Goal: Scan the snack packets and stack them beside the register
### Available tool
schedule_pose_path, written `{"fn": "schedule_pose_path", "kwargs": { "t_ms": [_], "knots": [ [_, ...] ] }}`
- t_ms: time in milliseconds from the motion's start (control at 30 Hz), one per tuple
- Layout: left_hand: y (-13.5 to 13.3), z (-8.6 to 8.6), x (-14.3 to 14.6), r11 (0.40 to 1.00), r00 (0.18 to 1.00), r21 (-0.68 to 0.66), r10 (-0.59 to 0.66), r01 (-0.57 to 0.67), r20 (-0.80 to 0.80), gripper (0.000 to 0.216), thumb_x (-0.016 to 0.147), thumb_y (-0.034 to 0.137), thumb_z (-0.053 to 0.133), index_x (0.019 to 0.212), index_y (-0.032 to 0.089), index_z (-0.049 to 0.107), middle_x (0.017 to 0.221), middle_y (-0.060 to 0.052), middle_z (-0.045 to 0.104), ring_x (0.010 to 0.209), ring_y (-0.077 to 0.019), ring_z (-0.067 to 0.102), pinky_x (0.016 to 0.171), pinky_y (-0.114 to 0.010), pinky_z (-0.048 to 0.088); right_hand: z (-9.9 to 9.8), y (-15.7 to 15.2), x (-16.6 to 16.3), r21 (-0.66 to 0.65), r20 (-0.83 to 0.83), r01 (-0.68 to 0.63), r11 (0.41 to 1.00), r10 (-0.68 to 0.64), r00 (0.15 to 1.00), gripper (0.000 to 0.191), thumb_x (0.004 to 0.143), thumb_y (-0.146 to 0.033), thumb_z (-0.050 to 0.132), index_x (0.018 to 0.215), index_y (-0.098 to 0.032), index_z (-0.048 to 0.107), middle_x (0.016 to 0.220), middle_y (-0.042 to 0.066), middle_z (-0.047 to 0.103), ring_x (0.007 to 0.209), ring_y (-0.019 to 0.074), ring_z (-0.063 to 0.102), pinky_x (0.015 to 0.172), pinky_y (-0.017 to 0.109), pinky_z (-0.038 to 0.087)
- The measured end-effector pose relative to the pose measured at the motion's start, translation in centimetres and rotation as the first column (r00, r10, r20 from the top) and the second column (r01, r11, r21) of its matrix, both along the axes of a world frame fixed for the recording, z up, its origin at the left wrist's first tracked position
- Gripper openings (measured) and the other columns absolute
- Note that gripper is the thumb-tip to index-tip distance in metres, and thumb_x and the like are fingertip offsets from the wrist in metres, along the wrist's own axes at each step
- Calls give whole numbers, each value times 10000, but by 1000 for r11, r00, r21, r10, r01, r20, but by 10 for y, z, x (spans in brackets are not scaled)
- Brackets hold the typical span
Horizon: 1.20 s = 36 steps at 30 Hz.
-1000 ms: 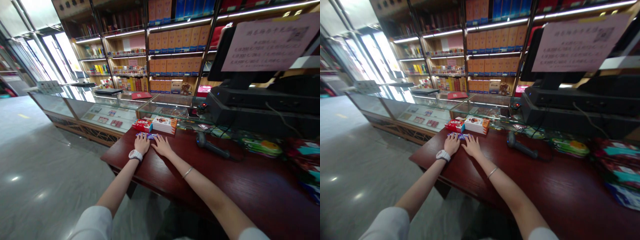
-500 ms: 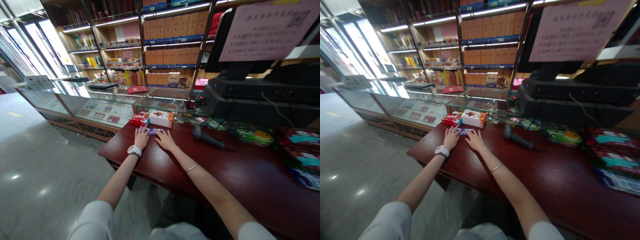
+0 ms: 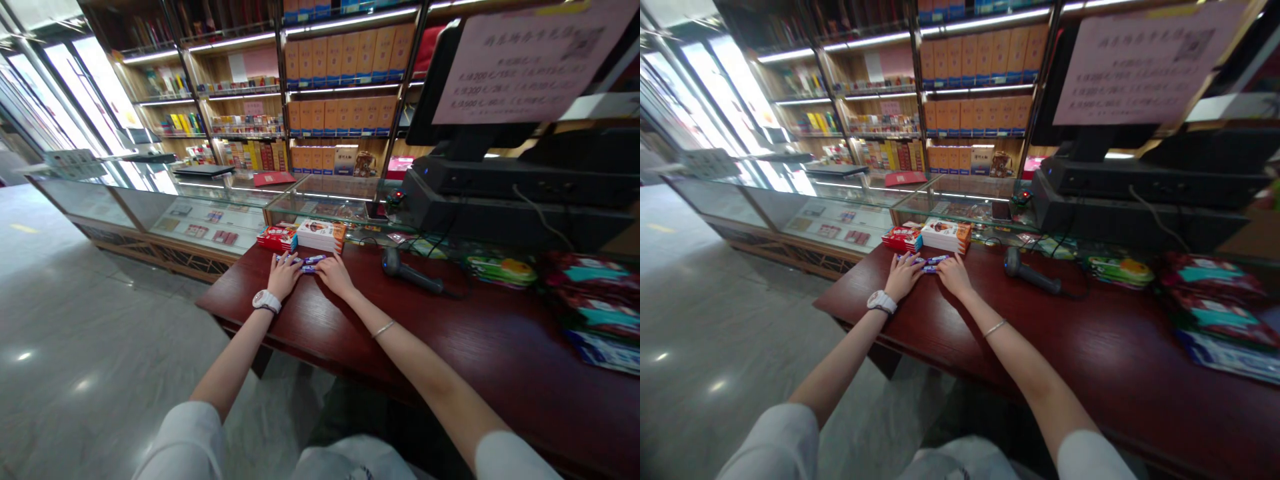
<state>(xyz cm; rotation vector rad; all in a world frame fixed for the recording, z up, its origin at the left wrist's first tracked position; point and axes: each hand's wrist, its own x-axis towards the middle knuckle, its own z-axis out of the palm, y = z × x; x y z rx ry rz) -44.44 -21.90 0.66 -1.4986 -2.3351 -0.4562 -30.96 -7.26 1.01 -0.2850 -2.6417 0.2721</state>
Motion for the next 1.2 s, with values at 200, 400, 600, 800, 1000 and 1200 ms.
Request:
{"fn": "schedule_pose_path", "kwargs": {
  "t_ms": [200,400,600,800,1000,1200],
  "knots": [
    [10,15,21,994,995,51,-98,97,21,292,938,310,535,1209,302,646,1422,-25,566,1399,-269,411,1214,-588,159,10,18,34,27,-125,-16,999,19,992,227,956,-223,513,972,-228,740,1072,47,735,1083,202,606,1191,525,200],
    [42,37,55,970,978,131,-208,204,14,295,951,294,506,1218,274,630,1371,-46,595,1346,-234,462,1231,-523,166,27,44,77,70,-207,71,995,-55,977,270,966,-226,469,1029,-240,732,1160,49,715,1130,207,590,1196,532,205],
    [82,52,87,930,953,218,-303,296,-2,296,963,278,488,1236,258,603,1286,-51,627,1242,-207,542,1230,-497,173,37,70,116,72,-296,207,976,-177,939,276,980,-230,444,1032,-233,715,1184,43,708,1140,207,596,1184,523,238],
    [122,55,115,866,921,331,-387,376,-34,278,949,248,526,1212,261,613,1132,-42,680,1142,-209,598,1212,-473,235,35,99,147,110,-480,260,959,-178,859,252,975,-251,458,1012,-236,707,1126,58,728,1076,220,634,1147,544,306],
    [152,54,141,814,893,407,-450,414,-8,213,949,270,545,1140,261,638,1109,-30,699,1105,-195,623,1215,-474,227,33,116,172,76,-538,331,940,-241,807,260,978,-267,442,1018,-238,697,1144,63,722,1073,227,641,1144,557,308],
    [178,38,152,786,872,457,-488,416,47,234,954,250,535,1164,271,636,1135,-23,700,1114,-183,628,1219,-490,206,20,124,189,34,-555,377,926,-296,777,223,953,-281,486,1025,-234,691,1111,65,718,1077,226,632,1136,551,321]
  ]
}}
